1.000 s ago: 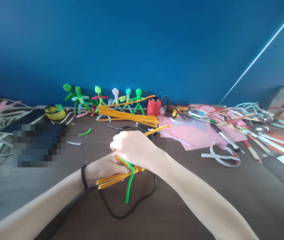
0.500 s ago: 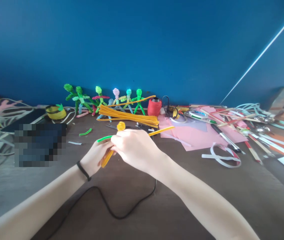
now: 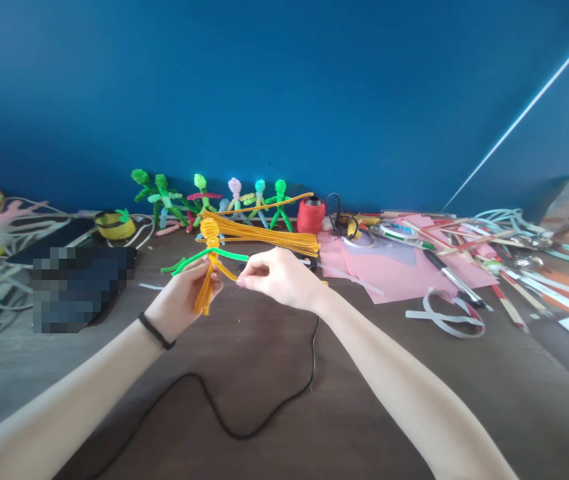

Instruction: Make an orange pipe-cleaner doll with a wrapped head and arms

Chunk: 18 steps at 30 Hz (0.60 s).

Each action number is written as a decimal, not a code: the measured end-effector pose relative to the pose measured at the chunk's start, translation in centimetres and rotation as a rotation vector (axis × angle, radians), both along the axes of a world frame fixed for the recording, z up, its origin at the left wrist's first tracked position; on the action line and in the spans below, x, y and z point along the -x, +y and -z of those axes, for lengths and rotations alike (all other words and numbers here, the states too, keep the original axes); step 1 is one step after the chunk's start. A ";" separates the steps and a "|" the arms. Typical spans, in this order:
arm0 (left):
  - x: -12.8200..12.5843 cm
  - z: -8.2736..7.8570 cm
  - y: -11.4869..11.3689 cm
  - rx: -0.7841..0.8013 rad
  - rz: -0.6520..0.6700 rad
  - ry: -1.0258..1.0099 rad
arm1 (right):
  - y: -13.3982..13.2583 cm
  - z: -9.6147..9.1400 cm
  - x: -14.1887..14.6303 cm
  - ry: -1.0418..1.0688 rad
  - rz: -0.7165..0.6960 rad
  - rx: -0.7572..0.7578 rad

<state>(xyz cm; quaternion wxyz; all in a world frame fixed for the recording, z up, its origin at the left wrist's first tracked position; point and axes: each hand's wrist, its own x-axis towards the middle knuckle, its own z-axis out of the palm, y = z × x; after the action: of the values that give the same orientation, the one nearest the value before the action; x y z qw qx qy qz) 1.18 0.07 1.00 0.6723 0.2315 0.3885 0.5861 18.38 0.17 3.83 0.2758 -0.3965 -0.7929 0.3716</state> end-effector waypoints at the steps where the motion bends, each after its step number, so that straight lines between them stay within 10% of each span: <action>1: 0.1 -0.1 0.0 -0.009 0.028 -0.019 | 0.3 0.1 -0.1 0.023 -0.009 0.045; 18: 0.5 1.0 0.1 -0.084 0.338 -0.020 | 2.4 1.0 -2.2 0.047 -0.110 0.317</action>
<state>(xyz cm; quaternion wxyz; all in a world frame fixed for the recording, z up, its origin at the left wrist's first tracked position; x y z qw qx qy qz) 0.70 0.19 0.01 0.7548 0.3157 0.3124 0.4826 20.53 2.55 2.81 0.2077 -0.3824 -0.7381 0.5156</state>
